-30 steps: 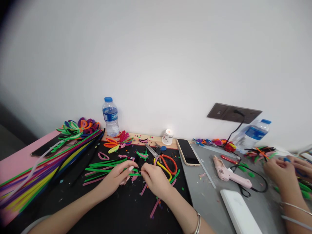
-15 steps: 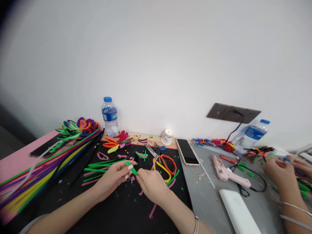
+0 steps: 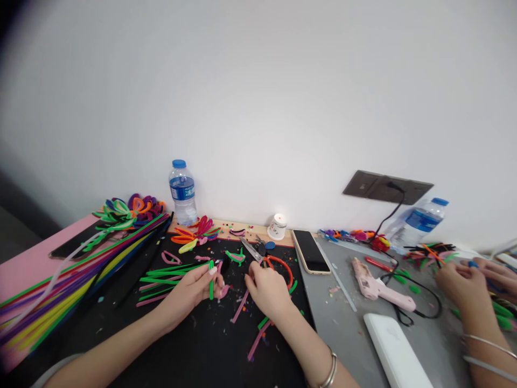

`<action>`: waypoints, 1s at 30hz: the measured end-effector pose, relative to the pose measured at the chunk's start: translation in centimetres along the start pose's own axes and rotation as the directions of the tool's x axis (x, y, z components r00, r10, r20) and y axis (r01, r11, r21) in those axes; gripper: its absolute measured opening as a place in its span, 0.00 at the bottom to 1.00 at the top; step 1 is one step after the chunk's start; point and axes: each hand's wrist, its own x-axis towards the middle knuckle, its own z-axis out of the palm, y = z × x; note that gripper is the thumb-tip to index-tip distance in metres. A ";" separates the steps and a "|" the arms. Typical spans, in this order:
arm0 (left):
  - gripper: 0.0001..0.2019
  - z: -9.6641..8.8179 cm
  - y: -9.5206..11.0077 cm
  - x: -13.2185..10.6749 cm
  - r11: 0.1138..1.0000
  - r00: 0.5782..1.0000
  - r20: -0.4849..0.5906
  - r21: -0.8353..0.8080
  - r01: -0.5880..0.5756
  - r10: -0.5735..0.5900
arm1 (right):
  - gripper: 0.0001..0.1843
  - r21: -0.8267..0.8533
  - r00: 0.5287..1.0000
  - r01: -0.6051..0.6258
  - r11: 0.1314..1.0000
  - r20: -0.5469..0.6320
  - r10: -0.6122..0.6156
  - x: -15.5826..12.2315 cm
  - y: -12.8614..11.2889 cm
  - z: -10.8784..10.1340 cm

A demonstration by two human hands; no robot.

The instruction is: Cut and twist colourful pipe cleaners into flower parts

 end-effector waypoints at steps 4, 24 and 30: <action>0.15 -0.2 -0.3 0.1 0.991 1.000 -0.007 0.129 -0.024 0.025 | 0.08 -0.015 1.000 -0.012 1.000 -0.001 0.012 0.3 0.7 0.4; 0.17 -0.5 -0.7 0.2 0.963 0.987 0.045 -0.220 0.159 -0.153 | 0.10 0.357 0.894 0.399 0.844 -0.356 -0.272 -1.1 -1.2 0.8; 0.23 -0.6 -0.8 0.1 0.975 0.978 0.112 -0.113 0.189 -0.177 | 0.12 0.359 0.888 0.441 0.822 -0.305 -0.343 -1.1 -1.5 1.3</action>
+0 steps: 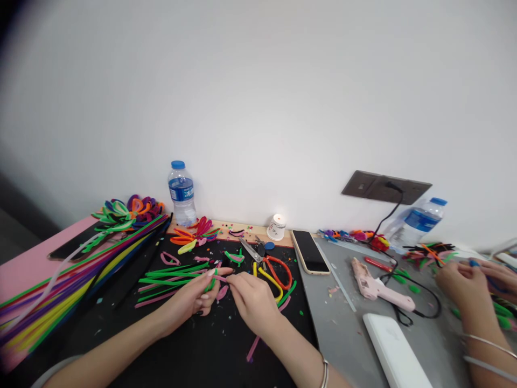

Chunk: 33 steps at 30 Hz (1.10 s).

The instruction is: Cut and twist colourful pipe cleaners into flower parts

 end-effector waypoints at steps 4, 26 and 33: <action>0.24 0.3 0.0 -0.4 0.992 0.999 0.038 0.121 -0.041 0.037 | 0.11 0.053 0.998 -0.025 0.998 -0.058 0.028 -0.1 -0.1 0.3; 0.19 0.7 1.1 -1.2 0.727 0.942 -0.051 0.649 -0.222 0.333 | 0.07 0.427 0.942 -0.334 0.840 0.145 0.301 0.3 -0.7 0.6; 0.18 0.8 0.9 -1.2 0.529 0.933 0.111 0.797 -0.290 0.343 | 0.05 0.701 0.874 -0.485 0.524 0.357 0.331 0.6 -0.8 0.9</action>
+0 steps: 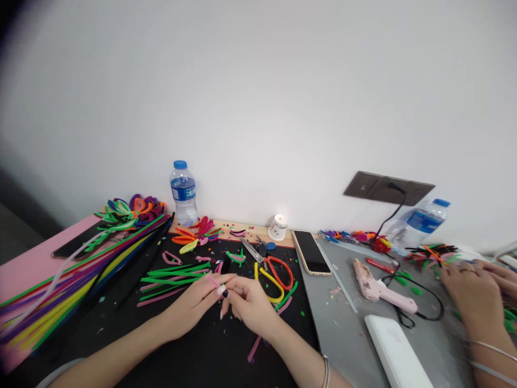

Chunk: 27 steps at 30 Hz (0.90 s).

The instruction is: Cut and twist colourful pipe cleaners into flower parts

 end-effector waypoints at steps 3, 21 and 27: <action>0.16 -0.1 -0.1 0.2 0.999 0.997 -0.083 0.037 0.008 -0.005 | 0.08 0.057 0.999 -0.033 0.998 0.036 0.031 0.1 -0.2 -0.1; 0.15 0.1 0.4 0.2 0.998 0.998 -0.066 -0.067 0.002 -0.007 | 0.09 0.078 0.996 -0.076 0.994 -0.043 0.079 0.5 0.6 -0.6; 0.17 -0.3 0.3 0.2 0.999 0.988 -0.148 -0.022 0.043 -0.046 | 0.08 0.130 0.992 -0.011 0.991 -0.123 0.027 0.4 -0.5 -0.6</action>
